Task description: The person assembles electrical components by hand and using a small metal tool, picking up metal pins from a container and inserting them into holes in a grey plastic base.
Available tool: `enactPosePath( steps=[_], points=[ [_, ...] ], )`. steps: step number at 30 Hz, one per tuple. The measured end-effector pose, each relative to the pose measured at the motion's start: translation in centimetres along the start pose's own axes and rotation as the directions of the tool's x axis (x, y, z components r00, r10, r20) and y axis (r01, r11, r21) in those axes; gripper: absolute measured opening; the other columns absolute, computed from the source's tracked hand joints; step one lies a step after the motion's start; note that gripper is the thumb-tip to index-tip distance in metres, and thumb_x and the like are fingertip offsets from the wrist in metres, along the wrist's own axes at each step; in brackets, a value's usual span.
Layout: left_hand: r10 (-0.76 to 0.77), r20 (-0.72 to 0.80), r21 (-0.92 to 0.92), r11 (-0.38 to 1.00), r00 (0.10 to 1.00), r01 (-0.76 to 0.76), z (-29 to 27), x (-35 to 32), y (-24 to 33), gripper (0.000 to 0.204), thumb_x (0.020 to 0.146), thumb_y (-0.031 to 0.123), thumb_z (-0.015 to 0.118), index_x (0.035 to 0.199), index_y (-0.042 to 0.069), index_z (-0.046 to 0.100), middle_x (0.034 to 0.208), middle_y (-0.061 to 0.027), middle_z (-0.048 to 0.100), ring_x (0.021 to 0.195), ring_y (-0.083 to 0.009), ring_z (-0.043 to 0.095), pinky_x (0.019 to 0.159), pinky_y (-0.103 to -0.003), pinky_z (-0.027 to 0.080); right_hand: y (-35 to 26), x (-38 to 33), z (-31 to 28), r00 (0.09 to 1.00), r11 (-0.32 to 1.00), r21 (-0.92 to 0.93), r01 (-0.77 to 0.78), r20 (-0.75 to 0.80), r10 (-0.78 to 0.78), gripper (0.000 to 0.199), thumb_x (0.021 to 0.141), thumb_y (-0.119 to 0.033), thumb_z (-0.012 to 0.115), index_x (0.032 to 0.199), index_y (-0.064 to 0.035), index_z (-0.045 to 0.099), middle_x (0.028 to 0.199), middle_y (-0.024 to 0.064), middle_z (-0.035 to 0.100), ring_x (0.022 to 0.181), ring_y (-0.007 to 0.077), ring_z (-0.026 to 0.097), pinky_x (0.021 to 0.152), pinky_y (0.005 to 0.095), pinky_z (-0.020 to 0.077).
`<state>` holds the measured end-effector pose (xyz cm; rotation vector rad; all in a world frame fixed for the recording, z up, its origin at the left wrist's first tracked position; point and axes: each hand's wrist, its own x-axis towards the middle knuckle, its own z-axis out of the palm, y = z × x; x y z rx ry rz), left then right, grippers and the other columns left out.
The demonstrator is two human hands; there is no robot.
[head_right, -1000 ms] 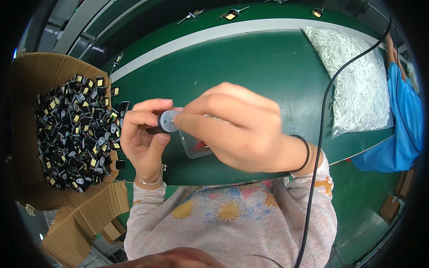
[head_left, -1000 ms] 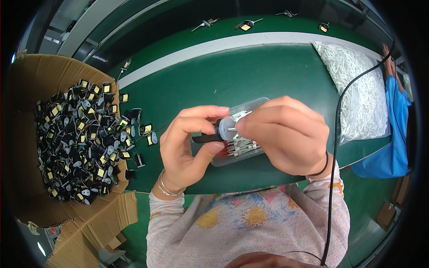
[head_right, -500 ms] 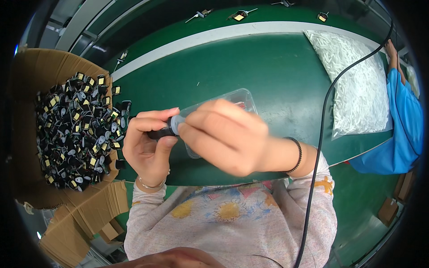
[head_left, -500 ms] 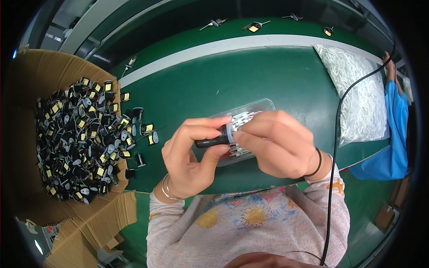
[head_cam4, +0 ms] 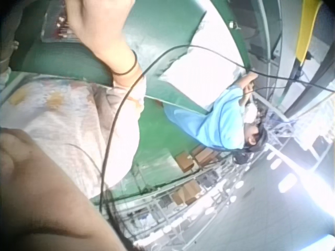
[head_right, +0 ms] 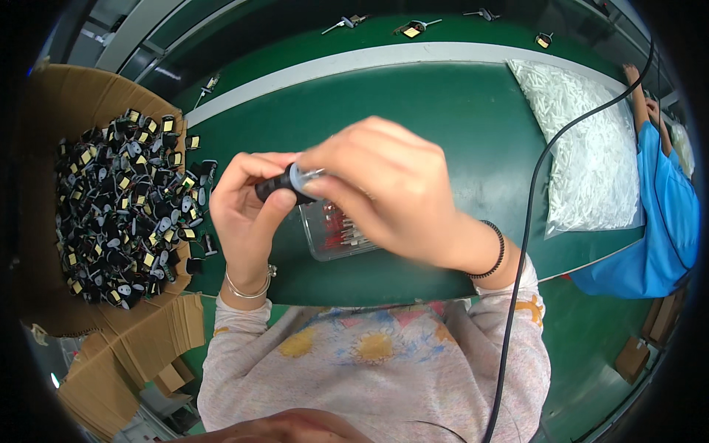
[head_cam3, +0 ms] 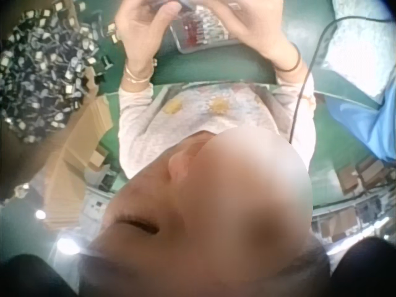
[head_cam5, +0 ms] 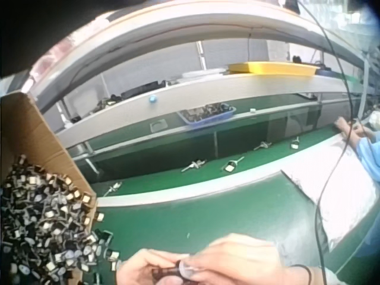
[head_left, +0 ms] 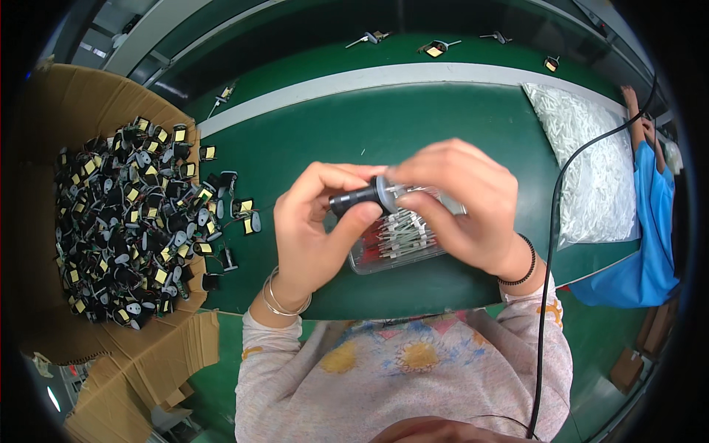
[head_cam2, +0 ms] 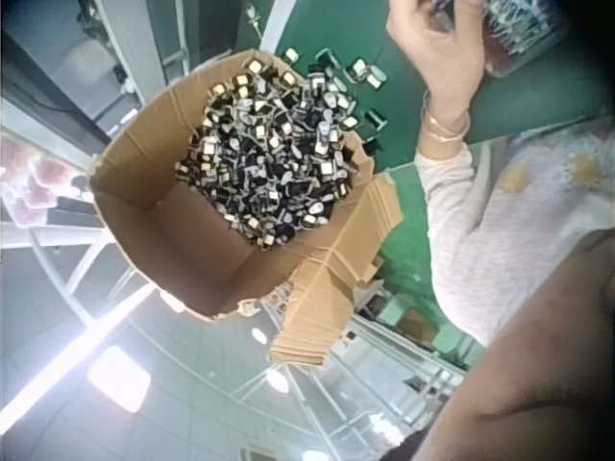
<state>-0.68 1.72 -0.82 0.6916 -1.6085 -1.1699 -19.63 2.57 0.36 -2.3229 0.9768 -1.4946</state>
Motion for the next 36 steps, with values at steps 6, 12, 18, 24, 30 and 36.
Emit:
enactPosePath(
  steps=[6,12,18,24,30,36],
  points=[
    [-0.171,-0.011,-0.257,0.953,0.985,0.162,0.4,1.5,-1.1,0.014,0.084,0.0,0.061,0.094,-0.003,0.052,0.107,-0.0183,0.061,0.092,-0.0152,0.06,0.081,-0.028,0.051,2.1,-0.2,-0.1,0.991,0.969,0.214,-0.121,-0.023,0.129,0.042,0.086,-0.032,0.057,0.111,0.0009,0.06,0.105,0.0166,0.063,0.096,0.0325,0.059,0.085,0.038,0.0453],
    [0.006,-0.164,0.303,0.952,0.987,0.045,-3.5,9.5,-10.1,0.016,0.081,0.011,0.065,0.091,0.001,0.059,0.109,-0.0177,0.061,0.097,-0.024,0.06,0.086,-0.034,0.047,3.7,-0.3,-1.7,0.946,0.974,0.081,-0.212,-0.233,0.226,0.056,0.085,-0.032,0.055,0.131,-0.0015,0.045,0.138,0.0181,0.041,0.128,0.0317,0.039,0.103,0.0407,0.0314],
    [0.193,-0.049,0.994,-0.085,0.98,0.066,-8.2,14.0,-17.7,0.028,0.076,0.02,0.068,0.103,0.015,0.066,0.127,-0.0068,0.052,0.121,-0.0313,0.042,0.092,-0.047,0.041,2.0,-1.0,-2.3,0.938,0.967,0.004,-0.256,-0.242,0.249,0.045,0.074,-0.005,0.067,0.118,-0.0003,0.056,0.129,0.017,0.049,0.116,0.0261,0.051,0.094,0.0346,0.0422],
    [0.037,-0.051,0.993,0.112,0.998,0.046,-15.1,9.8,-12.0,0.027,0.078,0.022,0.065,0.103,0.012,0.065,0.092,-0.0097,0.064,0.088,-0.0285,0.059,0.08,-0.035,0.047,2.1,-2.9,-3.5,0.918,0.921,0.072,-0.382,-0.091,0.387,0.012,0.072,0.004,0.068,0.083,0.0024,0.064,0.082,0.0096,0.064,0.069,0.0142,0.061,0.063,0.0234,0.0475],
    [-0.454,-0.253,0.945,0.071,0.854,0.318,-19.0,1.6,-5.1,0.015,0.078,0.024,0.065,0.081,0.009,0.067,0.064,-0.006,0.063,0.061,-0.0219,0.061,0.057,-0.034,0.045,2.9,-3.1,-3.4,0.669,0.754,0.019,-0.657,0.476,0.571,0.02,0.09,-0.006,0.05,0.083,0.001,0.068,0.058,0.0045,0.06,0.052,0.0084,0.058,0.052,0.0197,0.0441],
    [-0.406,-0.163,0.976,0.064,0.899,0.206,-16.7,-4.3,-3.2,0.016,0.074,0.017,0.07,0.074,0.006,0.059,0.063,-0.006,0.059,0.063,-0.0235,0.058,0.057,-0.035,0.044,2.0,-3.3,0.0,0.839,0.804,0.241,-0.544,0.145,0.524,0.027,0.088,-0.002,0.051,0.113,-0.002,0.06,0.075,0.0077,0.066,0.066,0.0101,0.063,0.059,0.0233,0.0496]
  ],
)
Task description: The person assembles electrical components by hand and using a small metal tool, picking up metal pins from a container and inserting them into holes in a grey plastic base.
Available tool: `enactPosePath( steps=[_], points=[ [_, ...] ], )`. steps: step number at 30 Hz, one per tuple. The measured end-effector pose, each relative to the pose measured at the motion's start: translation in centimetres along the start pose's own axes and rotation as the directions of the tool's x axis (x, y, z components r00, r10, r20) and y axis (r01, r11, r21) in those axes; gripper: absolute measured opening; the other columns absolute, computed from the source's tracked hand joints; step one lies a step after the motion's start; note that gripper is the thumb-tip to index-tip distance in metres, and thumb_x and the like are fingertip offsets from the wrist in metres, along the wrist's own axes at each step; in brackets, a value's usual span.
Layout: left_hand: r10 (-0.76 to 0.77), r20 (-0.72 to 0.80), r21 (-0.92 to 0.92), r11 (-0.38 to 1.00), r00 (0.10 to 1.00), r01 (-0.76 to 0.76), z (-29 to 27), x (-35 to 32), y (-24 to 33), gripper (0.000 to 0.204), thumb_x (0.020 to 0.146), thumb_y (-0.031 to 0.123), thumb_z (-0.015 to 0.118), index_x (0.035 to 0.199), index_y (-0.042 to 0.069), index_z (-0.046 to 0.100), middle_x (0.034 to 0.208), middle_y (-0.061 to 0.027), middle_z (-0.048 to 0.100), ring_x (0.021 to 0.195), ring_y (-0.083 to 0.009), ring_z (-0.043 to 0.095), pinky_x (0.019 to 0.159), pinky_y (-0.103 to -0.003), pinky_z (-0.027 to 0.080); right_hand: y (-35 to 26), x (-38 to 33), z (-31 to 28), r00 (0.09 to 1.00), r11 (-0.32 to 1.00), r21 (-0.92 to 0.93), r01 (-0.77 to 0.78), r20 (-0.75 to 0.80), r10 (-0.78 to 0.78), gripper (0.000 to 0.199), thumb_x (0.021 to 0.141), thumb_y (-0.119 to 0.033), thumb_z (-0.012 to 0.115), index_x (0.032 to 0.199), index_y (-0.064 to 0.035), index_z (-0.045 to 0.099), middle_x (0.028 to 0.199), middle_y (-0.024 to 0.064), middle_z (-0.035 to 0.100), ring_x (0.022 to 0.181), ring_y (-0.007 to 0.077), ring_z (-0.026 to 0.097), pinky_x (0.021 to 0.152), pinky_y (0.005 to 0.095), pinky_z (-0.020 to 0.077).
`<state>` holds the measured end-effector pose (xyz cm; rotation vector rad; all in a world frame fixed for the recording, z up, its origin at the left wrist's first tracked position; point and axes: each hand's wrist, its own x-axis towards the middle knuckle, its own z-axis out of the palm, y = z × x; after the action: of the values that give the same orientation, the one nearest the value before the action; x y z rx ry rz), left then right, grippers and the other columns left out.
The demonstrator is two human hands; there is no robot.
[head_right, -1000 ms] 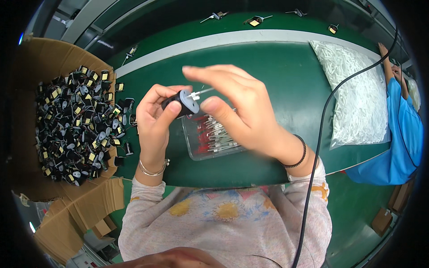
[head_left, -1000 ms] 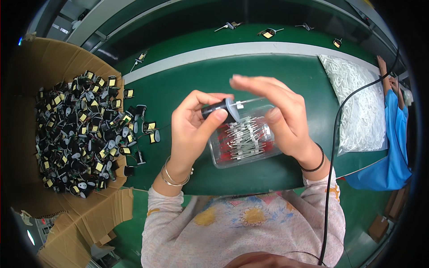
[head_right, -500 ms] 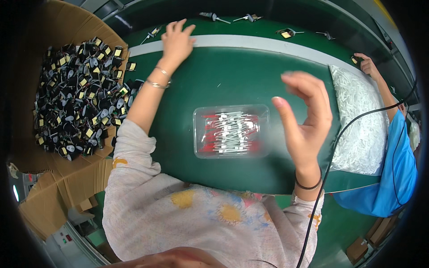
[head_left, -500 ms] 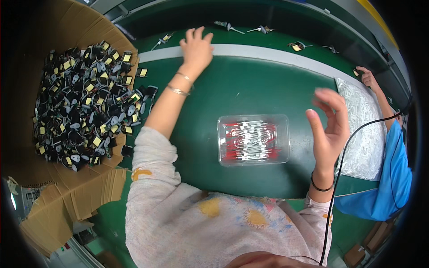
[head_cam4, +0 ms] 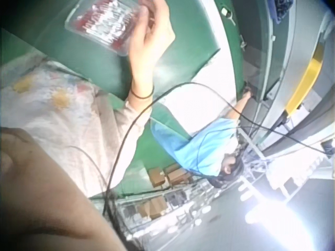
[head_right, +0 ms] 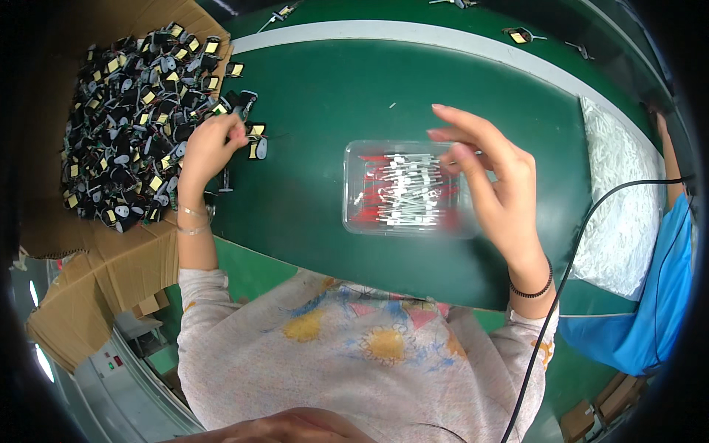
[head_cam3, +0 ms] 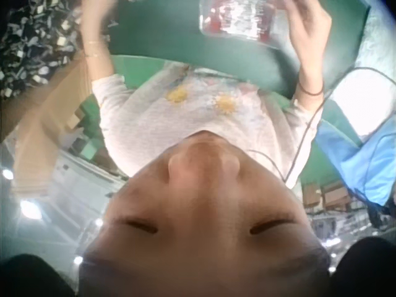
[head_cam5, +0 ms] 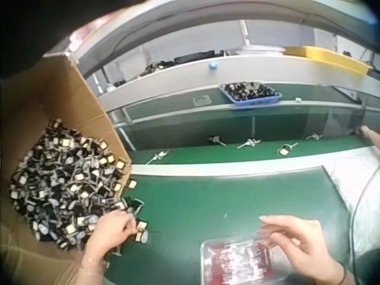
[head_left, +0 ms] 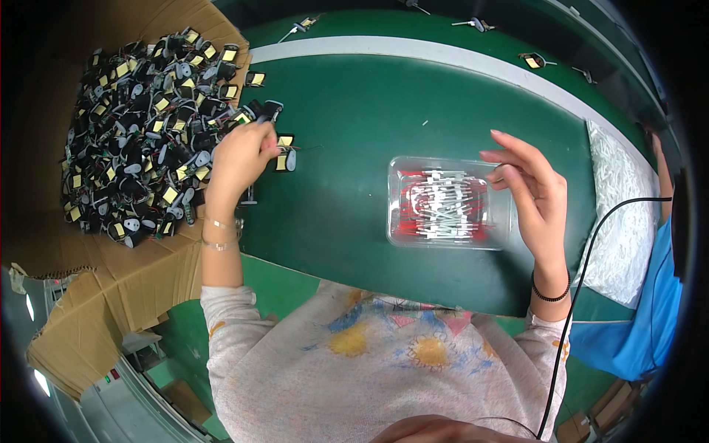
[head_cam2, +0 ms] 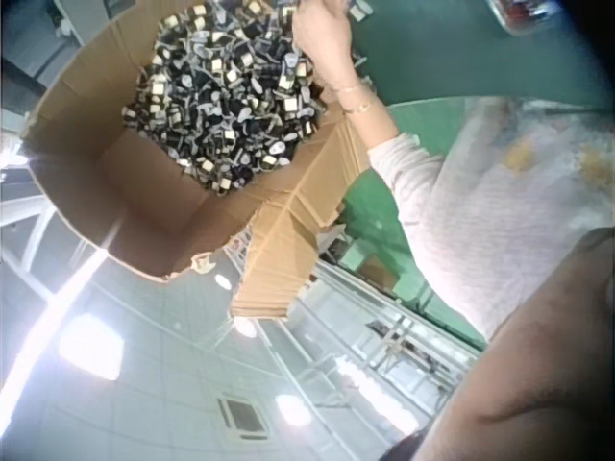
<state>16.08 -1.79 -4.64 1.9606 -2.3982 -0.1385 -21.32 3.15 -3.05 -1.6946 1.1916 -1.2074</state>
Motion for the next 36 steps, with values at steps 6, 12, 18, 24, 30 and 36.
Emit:
enactPosePath(
  steps=[6,12,18,24,30,36],
  points=[
    [-0.026,-0.197,0.078,0.996,0.98,0.042,4.7,-2.9,2.9,0.022,0.08,0.018,0.066,0.092,0.006,0.052,0.079,-0.0083,0.06,0.072,-0.0274,0.058,0.063,-0.037,0.046,0.1,-0.5,-0.4,0.98,0.99,-0.141,-0.019,0.192,0.046,0.024,0.082,-0.004,0.06,0.106,-0.0029,0.06,0.074,0.0094,0.065,0.064,0.0151,0.064,0.058,0.0267,0.0496],
    [0.07,-0.238,-0.457,0.872,0.969,-0.175,1.8,-1.6,6.0,0.013,0.091,0.009,0.045,0.092,0.002,0.057,0.08,-0.006,0.059,0.071,-0.016,0.053,0.065,-0.029,0.041,2.4,-1.6,0.7,0.931,0.903,-0.399,0.157,0.366,0.0,0.01,0.076,-0.006,0.063,0.085,-0.0039,0.06,0.074,0.0122,0.062,0.071,0.0302,0.061,0.063,0.0384,0.0487],
    [0.122,-0.257,-0.943,0.185,0.959,-0.277,-1.0,0.7,10.8,0.017,0.087,0.01,0.06,0.1,-0.001,0.057,0.093,-0.0037,0.06,0.085,-0.0081,0.056,0.072,-0.02,0.045,2.1,-1.2,2.2,0.843,0.844,-0.463,0.27,0.537,0.025,0.015,0.065,0.001,0.065,0.079,-0.0039,0.062,0.08,0.0089,0.061,0.083,0.0277,0.059,0.072,0.0396,0.0485],
    [0.119,-0.424,-0.877,0.194,0.898,-0.44,-3.1,1.3,15.2,0.031,0.073,-0.001,0.071,0.103,0.0,0.06,0.096,-0.0038,0.06,0.084,-0.0091,0.057,0.071,-0.021,0.046,1.5,-1.4,2.2,0.825,0.646,-0.618,0.448,0.565,-0.031,0.007,0.068,-0.003,0.061,0.075,-0.0052,0.06,0.08,0.0073,0.06,0.08,0.0259,0.059,0.065,0.0367,0.05],
    [0.084,-0.44,-0.873,0.193,0.894,-0.448,-4.1,0.9,15.1,0.036,0.07,0.0,0.073,0.104,0.0,0.062,0.089,-0.0028,0.061,0.077,-0.0075,0.057,0.069,-0.02,0.043,0.3,-0.7,2.0,0.811,0.597,-0.659,0.457,0.584,0.024,0.011,0.068,-0.002,0.058,0.079,-0.0056,0.059,0.084,0.007,0.06,0.085,0.0252,0.058,0.063,0.034,0.0503],
    [0.065,-0.414,-0.886,0.199,0.908,-0.419,-4.2,0.6,14.7,0.04,0.06,-0.001,0.079,0.095,0.003,0.06,0.088,-0.0009,0.061,0.077,-0.0067,0.054,0.066,-0.019,0.041,1.8,-1.0,2.8,0.763,0.564,-0.646,0.514,0.645,0.044,0.014,0.068,-0.005,0.059,0.082,-0.0054,0.06,0.083,0.0068,0.06,0.085,0.0238,0.058,0.066,0.0339,0.0509]
  ],
)
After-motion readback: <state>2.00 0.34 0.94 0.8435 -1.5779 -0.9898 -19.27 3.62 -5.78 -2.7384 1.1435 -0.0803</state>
